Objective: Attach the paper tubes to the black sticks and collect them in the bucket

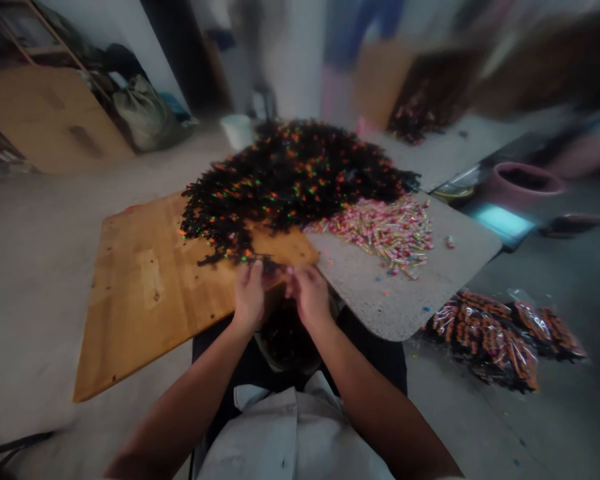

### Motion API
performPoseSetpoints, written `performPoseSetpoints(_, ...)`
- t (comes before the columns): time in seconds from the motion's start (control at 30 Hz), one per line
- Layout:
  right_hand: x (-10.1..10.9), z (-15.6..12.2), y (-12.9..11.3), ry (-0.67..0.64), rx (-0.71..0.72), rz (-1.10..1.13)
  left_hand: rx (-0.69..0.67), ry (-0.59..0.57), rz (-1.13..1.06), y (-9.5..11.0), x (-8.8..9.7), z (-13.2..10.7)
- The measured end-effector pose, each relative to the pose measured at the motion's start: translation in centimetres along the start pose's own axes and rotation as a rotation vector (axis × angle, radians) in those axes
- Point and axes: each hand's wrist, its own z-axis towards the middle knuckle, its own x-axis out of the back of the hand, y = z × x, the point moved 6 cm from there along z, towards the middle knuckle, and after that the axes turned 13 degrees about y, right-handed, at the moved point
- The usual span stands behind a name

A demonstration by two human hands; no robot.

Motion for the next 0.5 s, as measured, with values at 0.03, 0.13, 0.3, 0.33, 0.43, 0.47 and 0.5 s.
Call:
performPoseSetpoints(0.03, 0.9, 0.4, 0.0, -0.006, 0.035, -0.079, -0.02, -0.013, 0.069, -0.2, 0.8, 0.8)
performPoseSetpoints(0.13, 3.3, 1.6, 0.1, -0.204, 0.108, -0.478, -0.286, 0.029, 0.435, 1.0, 3.9, 4.2)
performPoseSetpoints(0.3, 6.4, 6.7, -2.8, -0.176, 0.451, -1.186, -0.767, -0.234, 1.174, 1.9, 5.3, 9.4)
performPoseSetpoints(0.33, 6.8, 8.2, -4.3, -0.022, 0.555, -1.284, -0.813, -0.339, 1.261, 1.6, 5.2, 9.9)
performPoseSetpoints(0.43, 7.3, 12.4, -7.7, 0.316, 0.655, -1.504, -0.849, -0.551, 1.403, 0.6, 4.8, 10.7)
performPoseSetpoints(0.47, 7.3, 13.7, -8.2, 0.368, 0.622, -1.563, -0.841, -0.58, 1.409, 0.4, 4.7, 10.9)
performPoseSetpoints(0.5, 7.4, 14.9, -8.6, 0.399, 0.577, -1.61, -0.828, -0.594, 1.396, 0.5, 4.6, 11.0)
